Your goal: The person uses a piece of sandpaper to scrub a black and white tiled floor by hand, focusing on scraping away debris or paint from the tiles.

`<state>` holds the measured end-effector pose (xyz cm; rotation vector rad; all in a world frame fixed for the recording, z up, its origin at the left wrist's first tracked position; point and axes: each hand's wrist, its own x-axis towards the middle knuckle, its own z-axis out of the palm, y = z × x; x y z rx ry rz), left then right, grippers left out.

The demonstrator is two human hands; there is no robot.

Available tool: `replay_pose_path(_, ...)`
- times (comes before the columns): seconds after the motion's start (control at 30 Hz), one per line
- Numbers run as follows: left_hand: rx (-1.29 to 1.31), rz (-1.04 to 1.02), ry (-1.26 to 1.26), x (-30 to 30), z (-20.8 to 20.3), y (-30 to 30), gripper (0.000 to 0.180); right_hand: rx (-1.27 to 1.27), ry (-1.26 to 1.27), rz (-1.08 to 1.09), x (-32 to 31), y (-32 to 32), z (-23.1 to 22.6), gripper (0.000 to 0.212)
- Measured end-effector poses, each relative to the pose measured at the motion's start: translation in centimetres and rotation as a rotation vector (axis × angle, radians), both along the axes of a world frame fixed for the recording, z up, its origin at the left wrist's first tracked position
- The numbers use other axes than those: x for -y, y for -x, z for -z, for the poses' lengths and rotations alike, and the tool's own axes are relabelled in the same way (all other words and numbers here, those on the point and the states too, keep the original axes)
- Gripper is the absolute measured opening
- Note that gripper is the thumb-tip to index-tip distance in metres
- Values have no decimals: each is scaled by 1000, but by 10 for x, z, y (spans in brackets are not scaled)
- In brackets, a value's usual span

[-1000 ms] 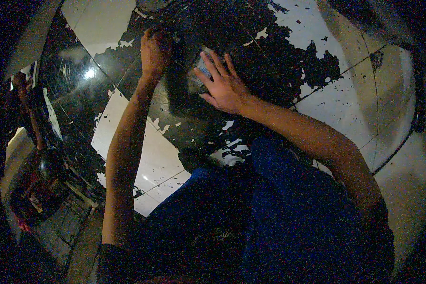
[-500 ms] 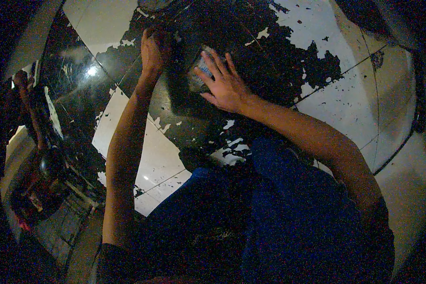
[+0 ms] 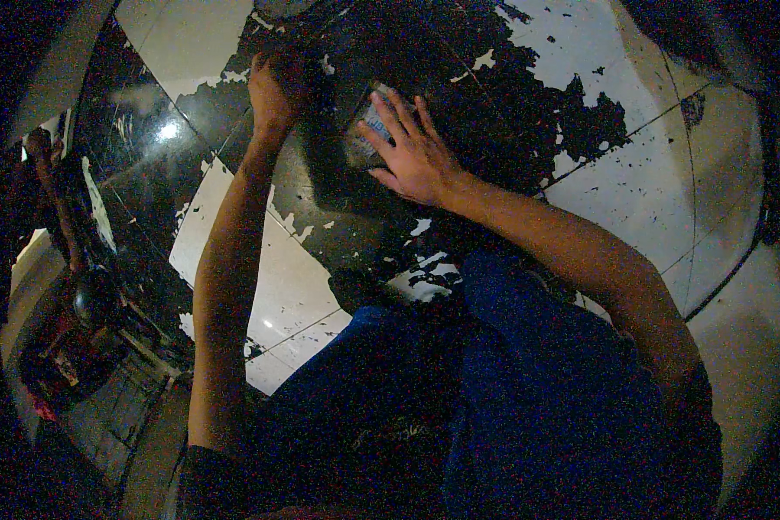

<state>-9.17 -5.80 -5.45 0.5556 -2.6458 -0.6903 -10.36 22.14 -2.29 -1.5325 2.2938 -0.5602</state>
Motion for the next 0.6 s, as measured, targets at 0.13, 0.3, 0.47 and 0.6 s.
replay_pose_path(0.13,37,30,37,3,-12,-4,18,-13,1,1,-2,0,2,71)
replay_pose_path(0.3,46,-19,-120,0,-20,-9,17,-36,-28,-2,-2,0,6,72)
replay_pose_path(0.47,-22,103,-43,10,-9,-23,18,-40,-20,-7,2,-2,2,73)
replay_pose_path(0.6,-73,230,53,1,-10,-22,20,-35,-27,1,-1,2,0,71)
